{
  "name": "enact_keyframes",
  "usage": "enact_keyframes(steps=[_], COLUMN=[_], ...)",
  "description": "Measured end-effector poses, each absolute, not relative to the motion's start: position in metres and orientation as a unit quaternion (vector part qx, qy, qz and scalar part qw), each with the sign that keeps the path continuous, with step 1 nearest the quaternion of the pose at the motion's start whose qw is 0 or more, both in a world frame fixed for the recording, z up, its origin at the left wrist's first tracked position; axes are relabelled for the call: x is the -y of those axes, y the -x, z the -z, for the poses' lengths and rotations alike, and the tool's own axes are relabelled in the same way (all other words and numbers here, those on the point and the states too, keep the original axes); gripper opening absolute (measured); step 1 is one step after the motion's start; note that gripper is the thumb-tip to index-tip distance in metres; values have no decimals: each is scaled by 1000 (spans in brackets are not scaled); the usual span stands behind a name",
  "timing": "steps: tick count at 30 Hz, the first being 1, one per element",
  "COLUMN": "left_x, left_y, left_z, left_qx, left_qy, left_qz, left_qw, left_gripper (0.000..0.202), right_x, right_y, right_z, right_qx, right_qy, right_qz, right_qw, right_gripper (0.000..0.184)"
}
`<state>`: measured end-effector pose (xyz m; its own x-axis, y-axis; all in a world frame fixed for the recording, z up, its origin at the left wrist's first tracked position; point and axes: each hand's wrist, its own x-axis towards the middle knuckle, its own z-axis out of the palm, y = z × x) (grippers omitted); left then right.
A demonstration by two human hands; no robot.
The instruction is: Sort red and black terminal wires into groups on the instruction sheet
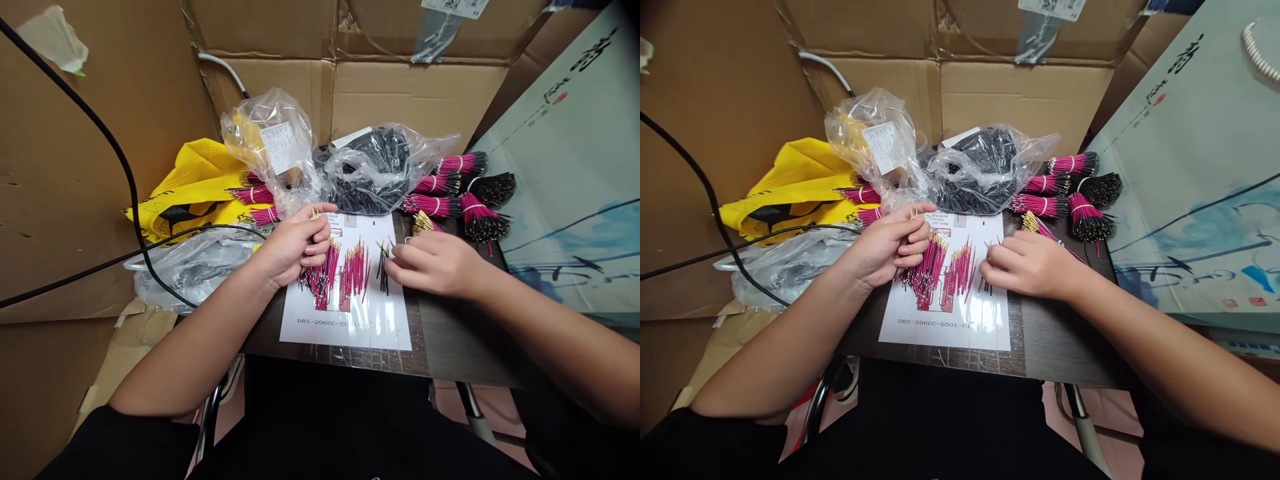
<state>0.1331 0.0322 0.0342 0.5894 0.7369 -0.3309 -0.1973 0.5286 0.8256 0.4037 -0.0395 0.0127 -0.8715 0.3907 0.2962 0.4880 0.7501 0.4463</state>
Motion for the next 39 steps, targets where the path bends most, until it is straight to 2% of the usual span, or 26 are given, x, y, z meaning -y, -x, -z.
enact_keyframes(steps=[4,7,12,18,27,33,39], left_x=[-10,1,4,7,16,18,20], left_y=[-161,-189,-227,-234,-232,-228,-213], left_z=[-40,-39,-26,-22,-21,-26,-29], left_qx=[-357,-359,-387,-408,-428,-443,-417], left_qy=[-361,-329,-315,-363,-396,-409,-453], left_qz=[-254,-221,-229,-221,-228,-212,-201], left_qw=[823,845,836,808,780,769,762], left_gripper=[14,8,27,32,40,51,68], right_x=[64,69,70,76,94,109,109], right_y=[-421,-424,-431,-428,-419,-410,-412], right_z=[9,21,30,35,33,35,35], right_qx=[934,929,870,845,837,824,790], right_qy=[268,293,418,494,520,530,559], right_qz=[229,215,173,134,75,56,-26], right_qw=[57,74,197,154,154,191,250], right_gripper=[17,17,14,20,28,26,19])
